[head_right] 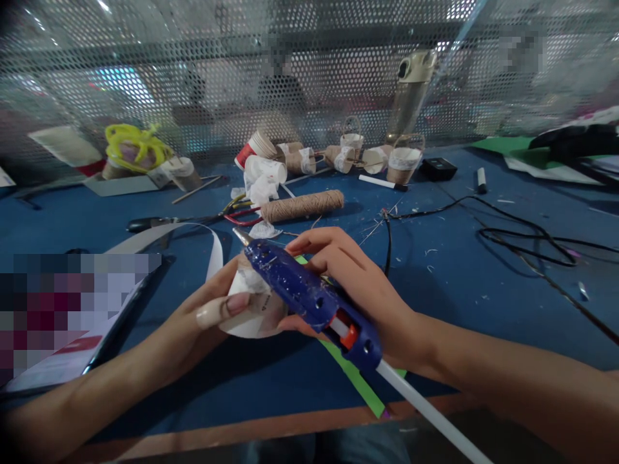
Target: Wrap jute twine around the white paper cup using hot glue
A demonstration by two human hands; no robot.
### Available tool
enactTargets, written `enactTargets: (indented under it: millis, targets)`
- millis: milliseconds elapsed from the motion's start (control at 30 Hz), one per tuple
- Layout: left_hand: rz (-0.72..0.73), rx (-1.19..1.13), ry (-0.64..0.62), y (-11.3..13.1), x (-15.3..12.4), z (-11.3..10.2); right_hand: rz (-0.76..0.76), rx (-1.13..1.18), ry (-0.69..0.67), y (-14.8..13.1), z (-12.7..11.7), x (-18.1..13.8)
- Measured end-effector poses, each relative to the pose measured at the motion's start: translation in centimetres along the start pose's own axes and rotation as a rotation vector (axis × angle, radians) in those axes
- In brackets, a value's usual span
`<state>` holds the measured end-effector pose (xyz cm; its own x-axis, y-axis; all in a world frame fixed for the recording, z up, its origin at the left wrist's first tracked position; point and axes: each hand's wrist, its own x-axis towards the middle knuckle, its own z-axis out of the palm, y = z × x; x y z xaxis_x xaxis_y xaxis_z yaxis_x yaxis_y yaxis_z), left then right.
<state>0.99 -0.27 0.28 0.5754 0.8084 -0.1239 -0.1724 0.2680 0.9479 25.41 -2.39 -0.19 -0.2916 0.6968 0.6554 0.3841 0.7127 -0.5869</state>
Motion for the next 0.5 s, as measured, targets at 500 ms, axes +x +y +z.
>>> enactTargets:
  millis: [500]
  targets:
    - [0.087, 0.068, 0.090, 0.1, -0.1, -0.3, 0.190, 0.065, 0.160, -1.1, -0.5, -0.5]
